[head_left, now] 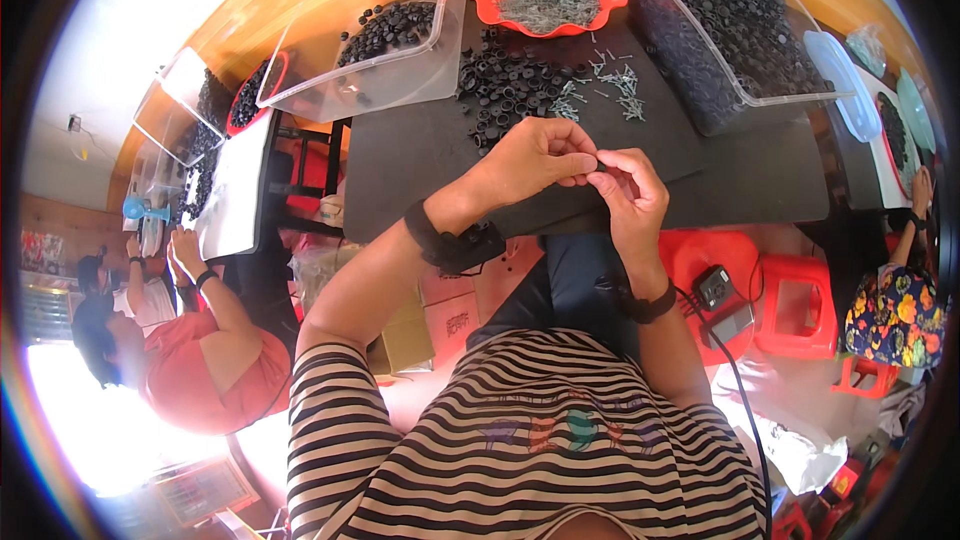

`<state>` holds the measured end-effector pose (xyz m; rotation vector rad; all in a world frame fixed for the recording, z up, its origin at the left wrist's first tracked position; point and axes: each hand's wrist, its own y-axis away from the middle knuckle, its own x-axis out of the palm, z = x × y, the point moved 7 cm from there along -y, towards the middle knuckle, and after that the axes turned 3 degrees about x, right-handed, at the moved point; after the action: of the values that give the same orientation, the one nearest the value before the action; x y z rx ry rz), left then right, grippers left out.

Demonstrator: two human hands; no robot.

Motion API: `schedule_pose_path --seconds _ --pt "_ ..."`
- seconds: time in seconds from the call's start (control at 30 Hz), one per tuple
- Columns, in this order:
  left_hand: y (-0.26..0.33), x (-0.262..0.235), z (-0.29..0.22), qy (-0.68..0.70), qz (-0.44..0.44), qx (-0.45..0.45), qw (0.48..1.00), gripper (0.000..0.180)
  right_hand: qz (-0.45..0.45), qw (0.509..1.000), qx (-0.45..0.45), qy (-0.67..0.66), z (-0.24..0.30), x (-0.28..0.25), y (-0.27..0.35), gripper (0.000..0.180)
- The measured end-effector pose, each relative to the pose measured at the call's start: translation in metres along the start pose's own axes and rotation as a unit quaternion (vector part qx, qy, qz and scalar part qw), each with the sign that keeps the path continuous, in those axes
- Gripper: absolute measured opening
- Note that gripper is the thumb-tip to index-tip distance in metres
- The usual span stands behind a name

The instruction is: Assembling small black plastic parts and grommets by hand at a manufacturing workstation.

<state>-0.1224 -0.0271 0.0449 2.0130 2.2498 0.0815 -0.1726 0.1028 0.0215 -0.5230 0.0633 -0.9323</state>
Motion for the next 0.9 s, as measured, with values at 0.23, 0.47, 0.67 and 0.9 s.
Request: schedule_pose_path --seconds 0.23,0.47,0.67,0.9 --pt "-0.027 -0.024 -0.023 -0.441 -0.107 0.248 0.856 0.019 -0.037 0.997 0.059 -0.039 -0.009 -0.006 -0.001 0.016" --pt "-0.020 -0.016 -0.009 -0.501 -0.048 0.249 0.828 0.015 -0.029 0.998 0.052 -0.036 -0.010 -0.006 0.001 0.015" --pt "0.008 -0.034 -0.013 -0.480 -0.070 0.273 0.831 0.013 -0.042 0.996 0.063 -0.038 -0.010 -0.006 0.001 0.014" --pt "0.003 -0.036 -0.011 -0.374 -0.071 0.248 0.891 0.015 -0.055 0.993 0.087 -0.051 -0.013 -0.004 0.003 0.014"
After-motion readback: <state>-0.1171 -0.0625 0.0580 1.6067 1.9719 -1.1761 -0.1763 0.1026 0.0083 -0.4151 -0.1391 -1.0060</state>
